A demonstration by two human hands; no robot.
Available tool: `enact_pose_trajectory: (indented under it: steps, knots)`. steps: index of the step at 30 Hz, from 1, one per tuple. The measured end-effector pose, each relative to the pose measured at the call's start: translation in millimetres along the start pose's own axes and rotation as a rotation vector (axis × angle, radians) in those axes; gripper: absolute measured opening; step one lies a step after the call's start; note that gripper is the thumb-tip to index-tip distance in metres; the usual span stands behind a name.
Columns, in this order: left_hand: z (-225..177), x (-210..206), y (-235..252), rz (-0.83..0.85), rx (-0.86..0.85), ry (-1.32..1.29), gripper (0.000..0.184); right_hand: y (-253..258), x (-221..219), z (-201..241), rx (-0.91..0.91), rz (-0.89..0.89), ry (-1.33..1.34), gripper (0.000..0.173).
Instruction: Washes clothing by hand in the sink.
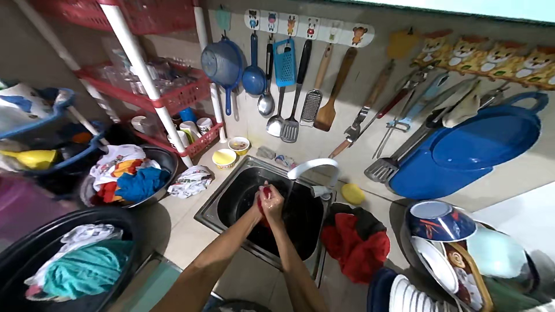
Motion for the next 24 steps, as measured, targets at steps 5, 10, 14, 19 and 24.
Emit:
enact_pose_trajectory:
  steps: [5,10,14,19,24]
  knots:
    - [64.2,-7.9,10.5,-0.067,0.315,-0.070,0.052,35.7,13.6,-74.7,-0.442,0.096,-0.266,0.032]
    - [85.9,-0.7,26.3,-0.076,0.214,-0.180,0.038,-4.6,1.0,-62.7,-0.538,0.161,-0.146,0.030]
    - [102.6,8.7,34.7,0.009,0.263,0.140,0.049,8.9,1.0,-113.2,-0.543,0.219,-0.301,0.039]
    - [125.9,15.9,55.0,0.496,0.171,0.769,0.057,28.8,24.9,-200.7,-0.660,0.273,-0.738,0.061]
    - [186.0,5.2,49.5,0.757,0.281,1.017,0.061,-24.7,-28.4,-218.4,-0.545,0.591,-0.897,0.065]
Point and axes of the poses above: each hand's wrist, its own y-axis towards the middle knuckle, its own x-axis out of the back of the hand, z = x × y, the point moved 10 cm from there along y, towards the middle knuckle, and after that the axes turned 13 degrees about -x, right-handed, at the moved point
